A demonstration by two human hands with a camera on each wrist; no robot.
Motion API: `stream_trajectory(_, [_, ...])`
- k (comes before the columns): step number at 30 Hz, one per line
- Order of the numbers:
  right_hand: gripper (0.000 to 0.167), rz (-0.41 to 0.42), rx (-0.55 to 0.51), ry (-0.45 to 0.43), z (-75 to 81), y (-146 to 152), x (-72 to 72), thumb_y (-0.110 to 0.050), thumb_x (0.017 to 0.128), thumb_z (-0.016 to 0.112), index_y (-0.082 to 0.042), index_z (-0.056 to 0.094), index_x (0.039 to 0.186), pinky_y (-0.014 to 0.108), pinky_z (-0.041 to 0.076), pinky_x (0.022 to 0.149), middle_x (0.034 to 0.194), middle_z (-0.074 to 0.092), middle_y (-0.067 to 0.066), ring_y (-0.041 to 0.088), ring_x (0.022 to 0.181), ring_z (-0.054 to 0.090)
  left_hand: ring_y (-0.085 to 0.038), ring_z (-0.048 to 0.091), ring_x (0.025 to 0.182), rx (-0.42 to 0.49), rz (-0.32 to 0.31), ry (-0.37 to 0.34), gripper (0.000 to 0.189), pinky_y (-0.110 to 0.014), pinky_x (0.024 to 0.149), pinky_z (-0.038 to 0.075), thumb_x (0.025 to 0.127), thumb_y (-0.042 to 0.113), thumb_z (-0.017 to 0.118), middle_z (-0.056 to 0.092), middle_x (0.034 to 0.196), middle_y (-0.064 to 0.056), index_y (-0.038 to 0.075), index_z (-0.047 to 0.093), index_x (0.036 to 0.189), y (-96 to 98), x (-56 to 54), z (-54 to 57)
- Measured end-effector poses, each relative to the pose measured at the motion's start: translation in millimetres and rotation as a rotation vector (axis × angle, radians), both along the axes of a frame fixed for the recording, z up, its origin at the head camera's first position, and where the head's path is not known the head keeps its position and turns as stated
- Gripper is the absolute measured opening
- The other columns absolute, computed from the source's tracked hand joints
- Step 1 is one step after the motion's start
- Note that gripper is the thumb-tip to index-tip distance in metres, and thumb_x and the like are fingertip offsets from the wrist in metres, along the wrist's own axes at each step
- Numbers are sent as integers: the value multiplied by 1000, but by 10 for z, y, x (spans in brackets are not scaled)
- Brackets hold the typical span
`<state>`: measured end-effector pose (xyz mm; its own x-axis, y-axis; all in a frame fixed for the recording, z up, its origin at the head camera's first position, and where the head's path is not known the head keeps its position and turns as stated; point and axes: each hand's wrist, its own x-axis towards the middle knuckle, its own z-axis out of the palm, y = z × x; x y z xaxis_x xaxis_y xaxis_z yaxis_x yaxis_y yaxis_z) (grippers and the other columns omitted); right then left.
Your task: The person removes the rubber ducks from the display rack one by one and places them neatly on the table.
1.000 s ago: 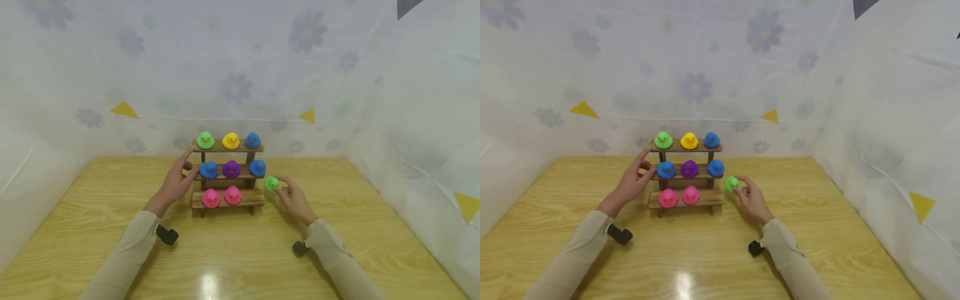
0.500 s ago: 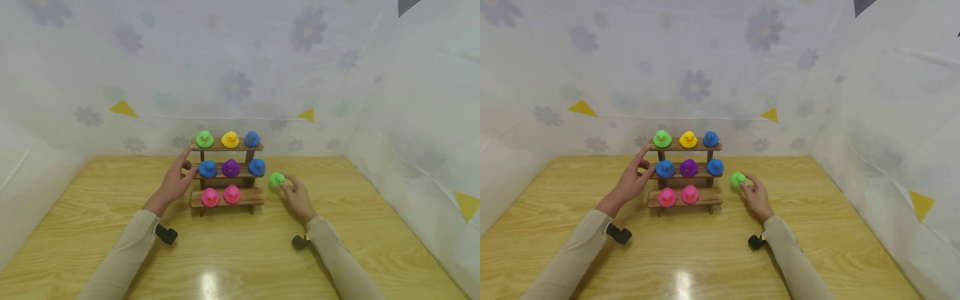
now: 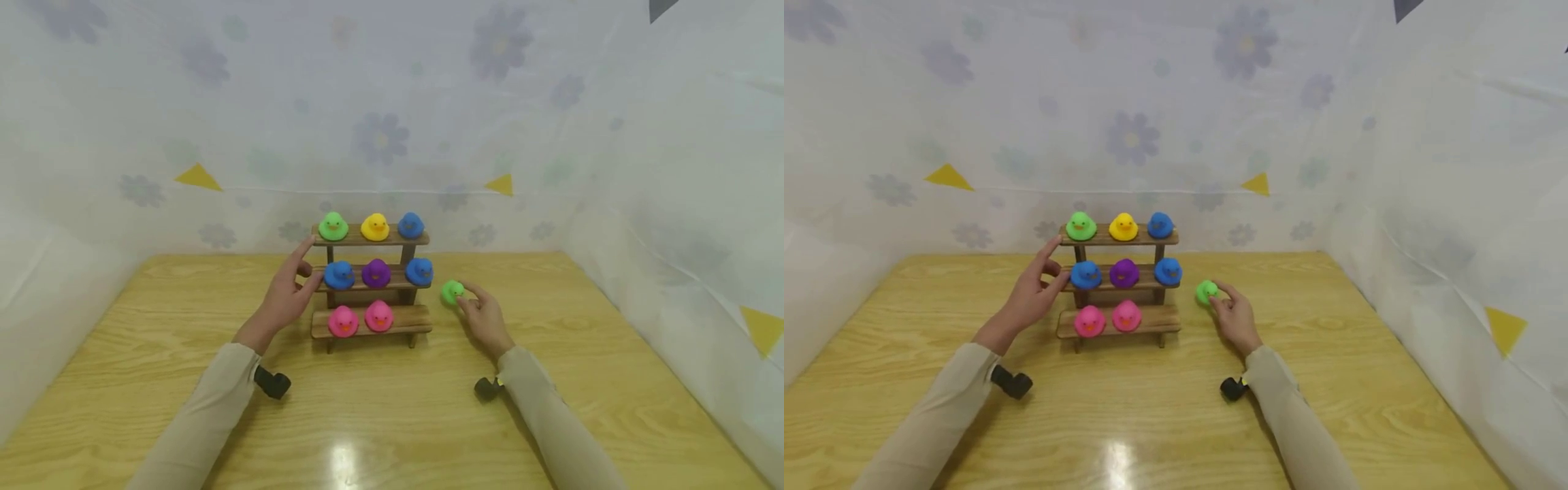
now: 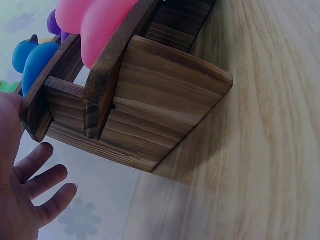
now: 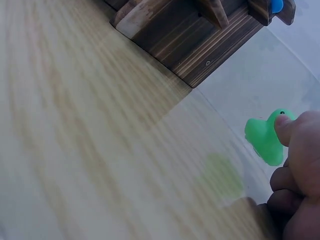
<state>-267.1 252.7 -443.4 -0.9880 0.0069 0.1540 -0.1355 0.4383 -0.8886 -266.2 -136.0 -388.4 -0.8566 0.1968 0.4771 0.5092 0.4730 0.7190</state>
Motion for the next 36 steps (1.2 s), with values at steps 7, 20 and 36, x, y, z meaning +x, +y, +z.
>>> stream_trajectory(7, [44, -7, -26, -69, 11, -13, -17, -20, 99, 55, -12, 47, 142, 22, 31, 38, 54, 41, -4, 7, 40, 34, -24, 49, 94, 0, 0, -17, 63, -33, 70, 47, 99, 14, 54, 51, 102, -16, 20, 24, 155, 10, 15, 16])
stream_trajectory(20, [43, 31, 54, -53, 32, 6, -24, -17, 100, 53, -8, 47, 142, 22, 29, 38, 52, 38, -4, 6, 39, 31, -24, 49, 92, -5, -17, -29, 64, -35, 70, 48, 99, 14, 54, 50, 101, -16, 20, 23, 155, -1, 19, 47])
stream_trajectory(36, [53, 64, -13, -103, 39, 13, 24, -20, 101, 49, -7, 32, 150, 23, 33, 38, 53, 42, -4, 7, 39, 35, -23, 49, 93, 9, -17, -49, 64, -33, 70, 47, 100, 17, 52, 49, 103, -15, 25, 20, 156, 12, 28, 5])
